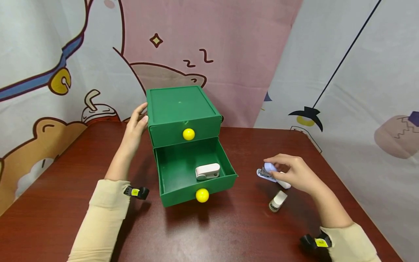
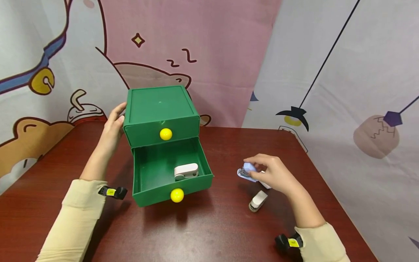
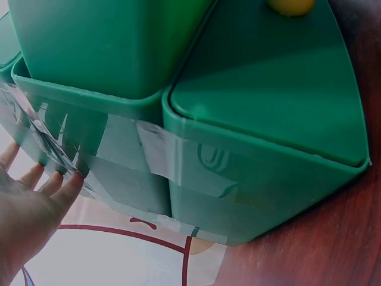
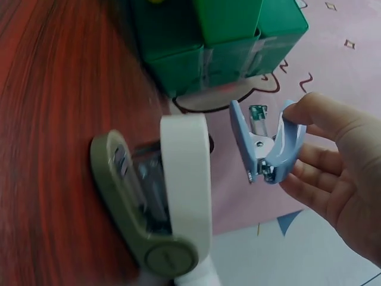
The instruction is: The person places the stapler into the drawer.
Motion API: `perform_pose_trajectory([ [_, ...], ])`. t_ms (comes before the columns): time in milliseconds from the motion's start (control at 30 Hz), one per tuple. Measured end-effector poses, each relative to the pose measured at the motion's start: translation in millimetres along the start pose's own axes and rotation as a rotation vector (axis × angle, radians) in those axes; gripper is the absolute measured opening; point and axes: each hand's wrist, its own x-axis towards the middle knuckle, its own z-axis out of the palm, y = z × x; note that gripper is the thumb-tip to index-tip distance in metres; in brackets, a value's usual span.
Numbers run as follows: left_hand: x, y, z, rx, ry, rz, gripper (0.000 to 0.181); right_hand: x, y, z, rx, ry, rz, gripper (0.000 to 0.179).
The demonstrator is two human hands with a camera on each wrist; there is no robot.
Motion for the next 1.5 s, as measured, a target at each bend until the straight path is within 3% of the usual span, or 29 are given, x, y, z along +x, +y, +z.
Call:
perform_pose_trajectory([
  [267, -1.0, 3.2, -1.2, 0.0, 0.002, -0.011, 0.051, 12.7, -16.4, 1.6, 0.023, 0.104, -0.1, 0.041],
  [600, -8.2, 22.7, 5.0, 0.009, -0.01, -0.016, 0.054, 29.7, -45.8, 1.6, 0.05, 0.211, -0.209, 0.044],
  [767, -8.8, 24.1, 4.9, 0.01, -0.01, -0.016, 0.054, 38.6, -70.9, 0.6, 0.063, 0.262, -0.263, 0.042],
  [967, -8.6, 22.9, 5.1, 0.015, -0.003, -0.021, 0.053, 48.4, -103.1, -0.3, 0.122, 0.267, -0.306, 0.038],
  [1233, -8.3, 22.5, 5.7, 0.014, -0.007, -0.015, 0.053, 58.8, -88.9, 15.9, 0.158, 0.242, -0.269, 0.043],
  [1500, -8.3, 21.6, 6.6, 0.013, -0.012, -0.013, 0.052, 69.8, -128.0, 15.4, 0.185, 0.238, -0.337, 0.04],
])
